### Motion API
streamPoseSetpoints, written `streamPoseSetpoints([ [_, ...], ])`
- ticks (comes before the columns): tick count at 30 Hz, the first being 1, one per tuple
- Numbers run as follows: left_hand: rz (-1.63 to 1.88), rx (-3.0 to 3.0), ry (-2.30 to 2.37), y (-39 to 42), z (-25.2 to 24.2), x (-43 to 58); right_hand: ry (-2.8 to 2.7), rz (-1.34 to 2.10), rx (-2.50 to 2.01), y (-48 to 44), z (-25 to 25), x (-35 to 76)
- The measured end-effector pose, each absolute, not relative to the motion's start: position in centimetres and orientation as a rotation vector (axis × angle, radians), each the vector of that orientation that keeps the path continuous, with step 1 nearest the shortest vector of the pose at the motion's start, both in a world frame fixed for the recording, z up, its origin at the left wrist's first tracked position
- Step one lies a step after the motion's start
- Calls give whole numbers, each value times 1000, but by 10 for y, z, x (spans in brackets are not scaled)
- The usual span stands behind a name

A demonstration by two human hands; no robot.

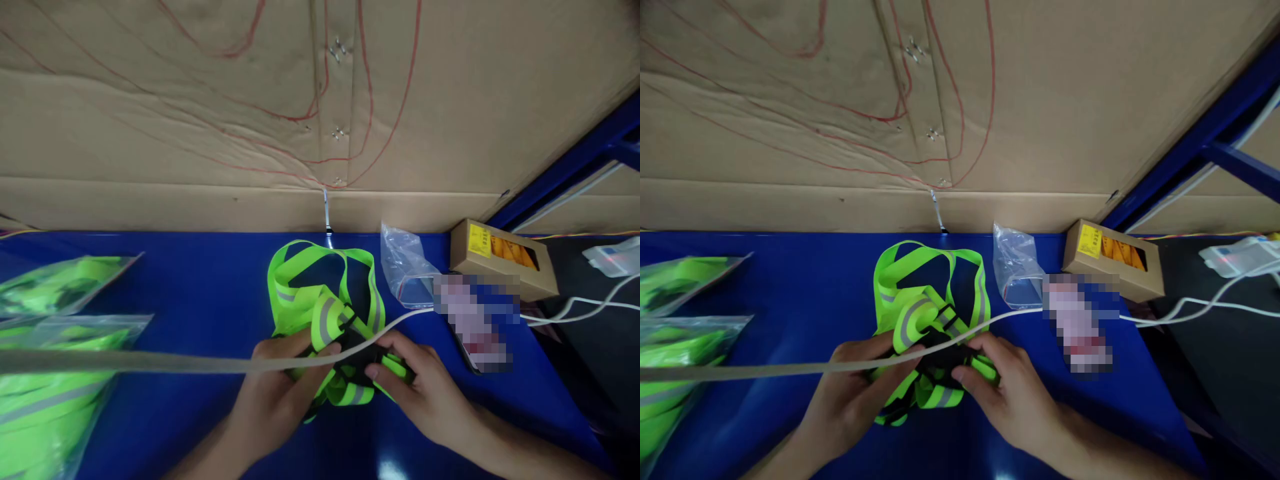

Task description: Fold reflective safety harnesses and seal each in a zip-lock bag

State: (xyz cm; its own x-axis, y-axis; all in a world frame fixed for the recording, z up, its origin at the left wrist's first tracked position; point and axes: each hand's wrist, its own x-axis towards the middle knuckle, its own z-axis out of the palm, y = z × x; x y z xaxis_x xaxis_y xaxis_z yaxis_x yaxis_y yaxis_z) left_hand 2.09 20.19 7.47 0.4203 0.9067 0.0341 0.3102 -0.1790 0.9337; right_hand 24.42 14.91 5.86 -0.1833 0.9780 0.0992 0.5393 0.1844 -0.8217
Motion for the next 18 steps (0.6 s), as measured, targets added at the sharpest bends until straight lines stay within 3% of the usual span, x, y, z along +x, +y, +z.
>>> streamPoseSetpoints([
  [4, 854, 1820, 1059, 195, 70, 27, -1928, 531, -1420, 145, 53, 240],
  [11, 893, 2005, 1049, 181, 66, 40, -2086, 281, -1395, 143, 58, 234],
  [18, 1034, 1833, 1290, 203, 82, 17, -2001, 464, -1531, 146, 55, 243],
])
